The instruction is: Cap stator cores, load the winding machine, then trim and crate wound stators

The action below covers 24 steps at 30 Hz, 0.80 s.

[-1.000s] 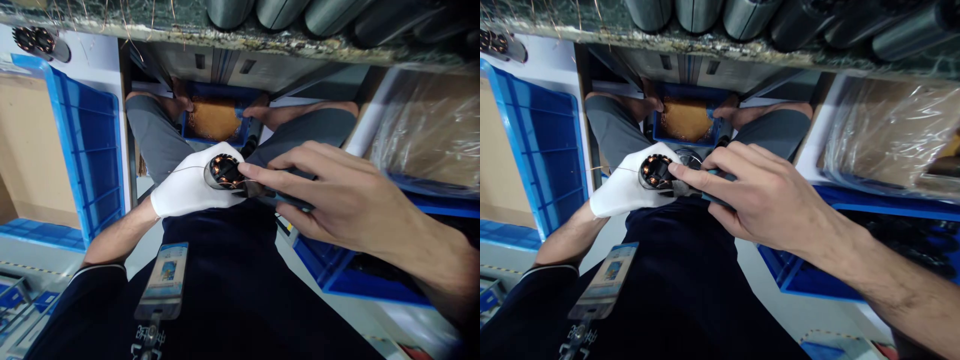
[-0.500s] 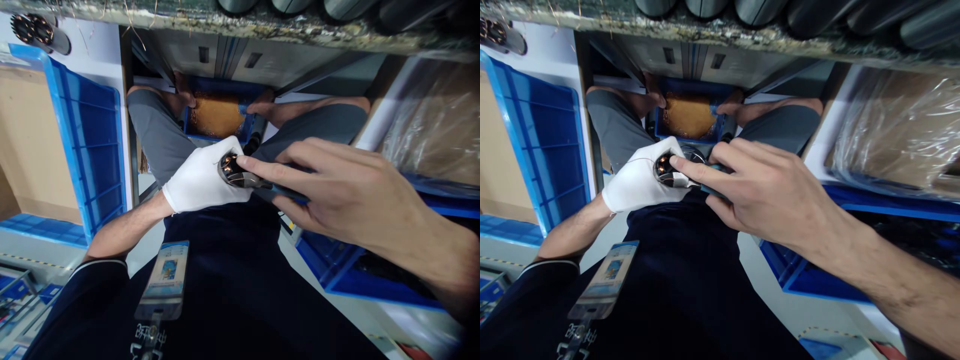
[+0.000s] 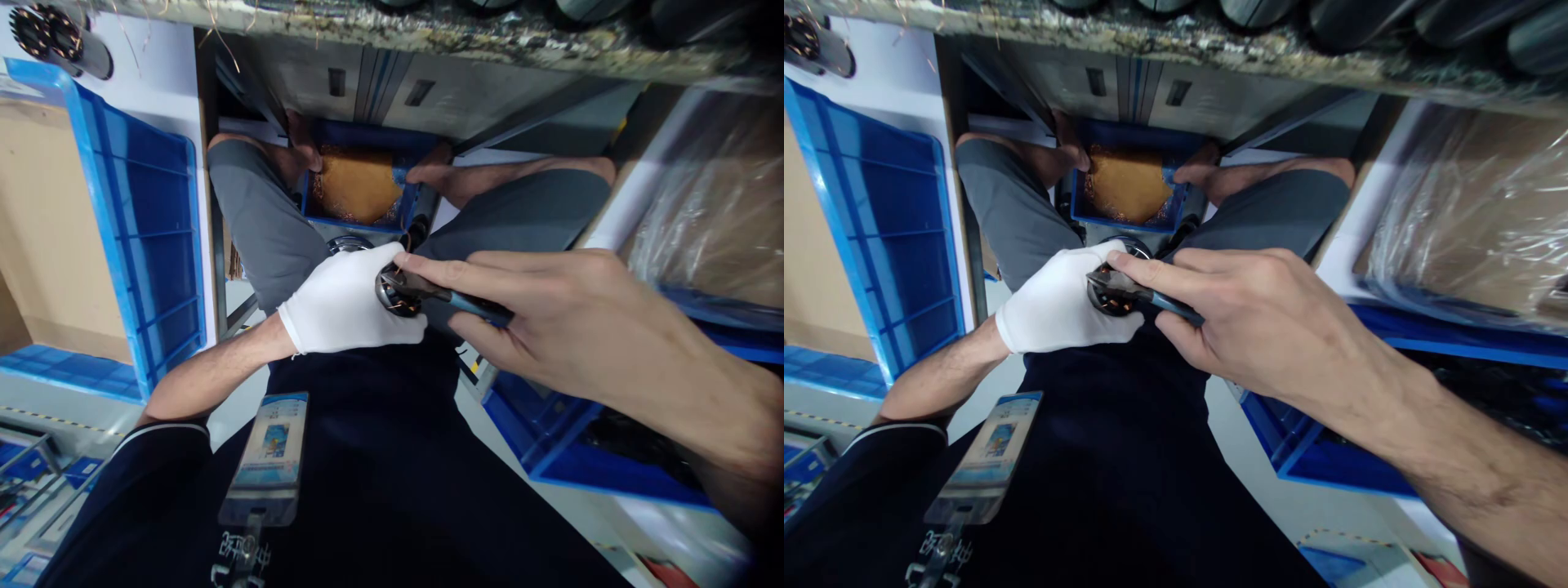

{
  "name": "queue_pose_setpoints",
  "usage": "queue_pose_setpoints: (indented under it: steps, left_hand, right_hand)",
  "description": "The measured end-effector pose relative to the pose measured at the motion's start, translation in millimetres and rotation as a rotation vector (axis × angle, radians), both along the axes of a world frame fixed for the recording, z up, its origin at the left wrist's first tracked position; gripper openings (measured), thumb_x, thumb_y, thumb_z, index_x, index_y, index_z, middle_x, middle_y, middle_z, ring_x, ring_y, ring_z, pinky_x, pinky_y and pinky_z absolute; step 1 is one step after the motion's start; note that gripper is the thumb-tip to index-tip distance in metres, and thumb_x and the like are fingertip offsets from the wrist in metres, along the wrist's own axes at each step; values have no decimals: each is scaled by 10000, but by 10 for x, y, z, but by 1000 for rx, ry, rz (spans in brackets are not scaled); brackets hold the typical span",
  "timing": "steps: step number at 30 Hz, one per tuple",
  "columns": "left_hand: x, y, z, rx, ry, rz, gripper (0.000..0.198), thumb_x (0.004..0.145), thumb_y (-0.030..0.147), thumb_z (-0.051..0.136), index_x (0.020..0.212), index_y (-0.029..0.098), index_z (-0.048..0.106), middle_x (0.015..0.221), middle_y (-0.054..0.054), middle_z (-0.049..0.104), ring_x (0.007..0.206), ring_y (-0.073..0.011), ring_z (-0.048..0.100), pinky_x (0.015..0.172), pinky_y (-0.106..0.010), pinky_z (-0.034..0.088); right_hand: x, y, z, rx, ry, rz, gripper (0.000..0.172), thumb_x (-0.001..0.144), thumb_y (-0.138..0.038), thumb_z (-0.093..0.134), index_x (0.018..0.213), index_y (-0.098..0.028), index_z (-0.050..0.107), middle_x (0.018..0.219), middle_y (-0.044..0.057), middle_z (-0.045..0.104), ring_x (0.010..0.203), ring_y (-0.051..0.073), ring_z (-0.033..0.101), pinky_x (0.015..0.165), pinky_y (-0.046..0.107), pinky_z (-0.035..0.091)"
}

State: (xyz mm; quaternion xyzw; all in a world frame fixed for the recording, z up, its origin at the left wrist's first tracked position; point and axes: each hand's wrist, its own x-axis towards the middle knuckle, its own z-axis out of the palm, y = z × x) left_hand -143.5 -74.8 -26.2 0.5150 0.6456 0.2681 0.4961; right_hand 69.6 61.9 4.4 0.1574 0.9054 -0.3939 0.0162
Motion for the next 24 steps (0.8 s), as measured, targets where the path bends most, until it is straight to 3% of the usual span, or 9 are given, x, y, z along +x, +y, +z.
queue_pose_setpoints:
  steps: [4,7,9,11,14,16,18,21,24]
  left_hand:
    - [-52,19,-39,-84,-289,73,242,832,332,844,937,213,662,909,-21,746,821,-207,686,803,-380,557]
    - [-20,28,-114,-275,-656,194,259,831,373,866,873,195,683,804,5,692,736,-159,619,717,-324,511]
    - [65,-6,-198,-360,-898,273,282,845,431,853,863,189,709,816,-22,716,762,-182,658,751,-343,559]
    - [160,-87,-292,-320,-976,315,357,941,550,765,927,194,742,938,-84,782,891,-257,743,863,-424,638]
    - [180,-265,-381,-88,-707,383,489,1107,655,553,1287,235,729,1309,-156,771,1159,-341,773,1036,-556,654]
    - [64,-368,-374,136,-391,354,571,1061,658,684,1484,278,638,1561,-185,644,1353,-377,705,1161,-617,592]
    - [-108,-427,-321,373,-64,90,592,965,554,861,1462,294,672,1633,-190,601,1421,-407,655,1214,-654,534]
    - [-329,-476,-198,583,271,-352,274,1031,402,816,1263,258,794,1531,-180,718,1375,-398,681,1208,-632,533]
    - [-517,-592,-88,572,234,-316,218,1069,452,805,1171,261,828,1437,-150,794,1296,-327,730,1167,-520,581]
  right_hand:
    - [-11,107,-178,-125,8,2,637,1052,-198,643,1684,-274,665,1213,61,856,890,255,796,801,393,588]
    - [-54,86,-356,-218,34,-73,602,1047,-340,770,1632,-218,699,1416,110,825,1172,319,823,1020,445,630]
    - [-90,-9,-446,-323,113,-151,749,931,-470,942,1604,-241,704,1463,117,799,1225,344,811,1079,468,638]
    - [-114,-123,-514,-408,182,-228,750,847,-459,1019,1518,-271,741,1355,94,825,1120,323,820,1026,461,656]
    - [-105,-219,-622,-602,144,-339,603,837,-395,1031,1371,-277,779,831,-30,762,688,202,687,742,364,618]
    - [-84,-223,-719,-881,59,-395,594,810,-424,1052,1310,-258,778,697,-79,653,567,150,560,587,291,518]
    - [-87,-229,-819,-1184,-16,-397,564,802,-487,1048,1223,-227,778,748,-56,684,562,129,552,529,251,473]
    - [-194,-322,-903,-1415,-70,-285,530,808,-597,1016,1053,-194,772,750,-19,698,541,120,540,497,238,470]
    - [-338,-481,-861,-1486,-25,-232,496,907,-680,907,969,-210,764,726,11,694,540,136,521,485,252,462]
